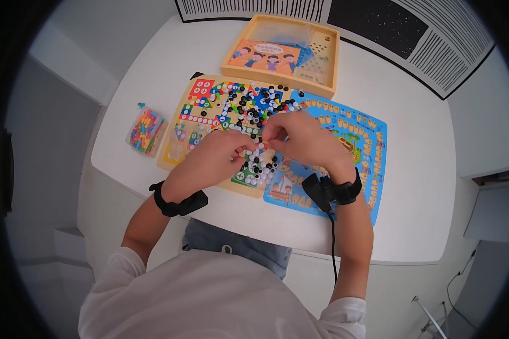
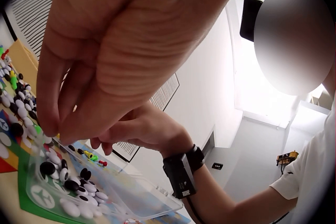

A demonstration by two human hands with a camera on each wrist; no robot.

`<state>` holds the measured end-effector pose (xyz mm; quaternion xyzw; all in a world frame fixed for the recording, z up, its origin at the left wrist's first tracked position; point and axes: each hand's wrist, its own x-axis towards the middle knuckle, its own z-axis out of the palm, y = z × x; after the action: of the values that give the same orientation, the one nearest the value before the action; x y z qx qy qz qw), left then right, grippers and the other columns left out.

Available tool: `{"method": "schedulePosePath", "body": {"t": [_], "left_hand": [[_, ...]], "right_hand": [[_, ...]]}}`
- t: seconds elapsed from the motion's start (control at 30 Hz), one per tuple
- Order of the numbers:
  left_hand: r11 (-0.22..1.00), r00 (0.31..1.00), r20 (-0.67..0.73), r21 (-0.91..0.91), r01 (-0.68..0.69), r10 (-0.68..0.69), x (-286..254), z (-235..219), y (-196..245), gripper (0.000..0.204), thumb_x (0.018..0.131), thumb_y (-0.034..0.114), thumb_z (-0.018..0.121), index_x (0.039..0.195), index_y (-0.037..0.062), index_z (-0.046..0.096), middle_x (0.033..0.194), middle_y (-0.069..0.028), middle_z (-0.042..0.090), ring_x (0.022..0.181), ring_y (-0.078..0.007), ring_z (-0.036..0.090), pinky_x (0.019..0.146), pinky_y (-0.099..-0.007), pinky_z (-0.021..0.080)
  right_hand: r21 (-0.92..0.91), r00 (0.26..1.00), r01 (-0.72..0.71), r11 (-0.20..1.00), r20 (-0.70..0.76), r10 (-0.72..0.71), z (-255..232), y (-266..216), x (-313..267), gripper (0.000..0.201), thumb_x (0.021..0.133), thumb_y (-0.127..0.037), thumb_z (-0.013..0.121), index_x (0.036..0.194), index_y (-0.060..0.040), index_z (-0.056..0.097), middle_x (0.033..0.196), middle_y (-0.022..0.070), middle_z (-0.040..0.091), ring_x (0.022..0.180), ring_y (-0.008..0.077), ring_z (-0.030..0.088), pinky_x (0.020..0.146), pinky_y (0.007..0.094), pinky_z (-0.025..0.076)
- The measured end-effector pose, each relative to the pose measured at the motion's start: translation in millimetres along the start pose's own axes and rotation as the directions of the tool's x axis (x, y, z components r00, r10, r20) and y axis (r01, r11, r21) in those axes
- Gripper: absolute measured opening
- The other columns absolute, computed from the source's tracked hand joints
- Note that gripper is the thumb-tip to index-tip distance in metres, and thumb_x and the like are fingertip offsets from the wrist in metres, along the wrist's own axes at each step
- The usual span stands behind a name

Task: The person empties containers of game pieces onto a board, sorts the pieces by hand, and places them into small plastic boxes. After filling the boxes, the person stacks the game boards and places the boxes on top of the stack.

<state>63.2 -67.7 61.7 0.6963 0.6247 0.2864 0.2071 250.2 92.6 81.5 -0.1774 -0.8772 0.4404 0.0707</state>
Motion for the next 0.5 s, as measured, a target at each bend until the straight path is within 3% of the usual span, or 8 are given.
{"method": "schedulePosePath", "body": {"t": [0.03, 0.07, 0.13, 0.23, 0.3, 0.37, 0.5], "left_hand": [[0.999, 0.999, -0.006, 0.004, 0.048, -0.048, -1, -4, 2, 0.021, 0.085, 0.000, 0.072, 0.106, 0.0015, 0.073, 0.100, -0.0152, 0.073, 0.093, -0.0303, 0.073, 0.080, -0.0396, 0.059], [0.995, 0.995, -0.012, 0.007, 0.096, -0.096, -2, -7, 3, 0.021, 0.086, 0.001, 0.072, 0.106, 0.0013, 0.072, 0.101, -0.0154, 0.073, 0.094, -0.0297, 0.073, 0.079, -0.0394, 0.059], [0.991, 0.994, -0.035, 0.076, 0.107, -0.104, 2, -13, -8, 0.022, 0.085, 0.002, 0.073, 0.107, 0.0013, 0.072, 0.101, -0.0152, 0.073, 0.094, -0.0305, 0.073, 0.080, -0.0402, 0.059], [0.973, 0.990, -0.084, 0.191, 0.129, -0.114, 18, -18, -33, 0.028, 0.083, 0.005, 0.075, 0.111, 0.0018, 0.071, 0.104, -0.0146, 0.071, 0.097, -0.0319, 0.071, 0.084, -0.0419, 0.057], [0.961, 0.986, -0.119, 0.238, 0.140, -0.114, 29, -22, -47, 0.033, 0.082, 0.007, 0.077, 0.113, 0.0023, 0.070, 0.107, -0.0141, 0.070, 0.100, -0.0325, 0.069, 0.088, -0.0427, 0.056], [0.953, 0.993, -0.021, 0.281, 0.114, -0.112, 38, -24, -57, 0.042, 0.078, 0.011, 0.080, 0.118, 0.0036, 0.068, 0.112, -0.0147, 0.066, 0.107, -0.0339, 0.066, 0.094, -0.0435, 0.053], [0.945, 0.978, 0.087, 0.287, 0.160, -0.191, 52, -26, -50, 0.046, 0.076, 0.013, 0.082, 0.119, 0.0044, 0.067, 0.114, -0.0154, 0.062, 0.111, -0.0345, 0.063, 0.095, -0.0421, 0.052]], "right_hand": [[-0.049, 0.993, 0.042, 0.998, -0.105, -0.047, -1, 7, 1, 0.015, 0.087, -0.003, 0.078, 0.101, -0.0012, 0.072, 0.089, 0.0119, 0.076, 0.078, 0.0238, 0.075, 0.073, 0.0342, 0.060], [-0.051, 0.993, 0.044, 0.998, -0.104, -0.049, -1, 13, 1, 0.015, 0.087, -0.003, 0.078, 0.101, -0.0012, 0.072, 0.089, 0.0119, 0.076, 0.078, 0.0238, 0.075, 0.073, 0.0342, 0.060], [-0.181, 0.972, -0.150, 0.972, -0.205, 0.112, -3, 12, 2, 0.019, 0.085, -0.005, 0.078, 0.103, -0.0015, 0.071, 0.098, 0.0141, 0.073, 0.085, 0.0303, 0.073, 0.077, 0.0403, 0.060], [-0.285, 0.983, -0.044, 0.958, -0.183, -0.009, 12, 23, 5, 0.022, 0.085, -0.007, 0.077, 0.106, -0.0018, 0.070, 0.107, 0.0157, 0.068, 0.097, 0.0342, 0.070, 0.085, 0.0457, 0.058], [-0.278, 0.987, -0.074, 0.958, -0.160, 0.030, 20, 22, 7, 0.022, 0.086, -0.008, 0.076, 0.106, -0.0019, 0.070, 0.109, 0.0161, 0.067, 0.101, 0.0349, 0.069, 0.088, 0.0462, 0.057], [-0.274, 0.988, -0.108, 0.956, -0.138, 0.072, 22, 23, 8, 0.022, 0.086, -0.008, 0.075, 0.107, -0.0019, 0.070, 0.111, 0.0166, 0.066, 0.106, 0.0356, 0.068, 0.092, 0.0466, 0.056], [-0.315, 0.990, -0.054, 0.948, -0.139, 0.011, 24, 28, 11, 0.024, 0.087, -0.009, 0.075, 0.110, -0.0025, 0.071, 0.111, 0.0171, 0.065, 0.102, 0.0367, 0.069, 0.089, 0.0466, 0.056]]}}
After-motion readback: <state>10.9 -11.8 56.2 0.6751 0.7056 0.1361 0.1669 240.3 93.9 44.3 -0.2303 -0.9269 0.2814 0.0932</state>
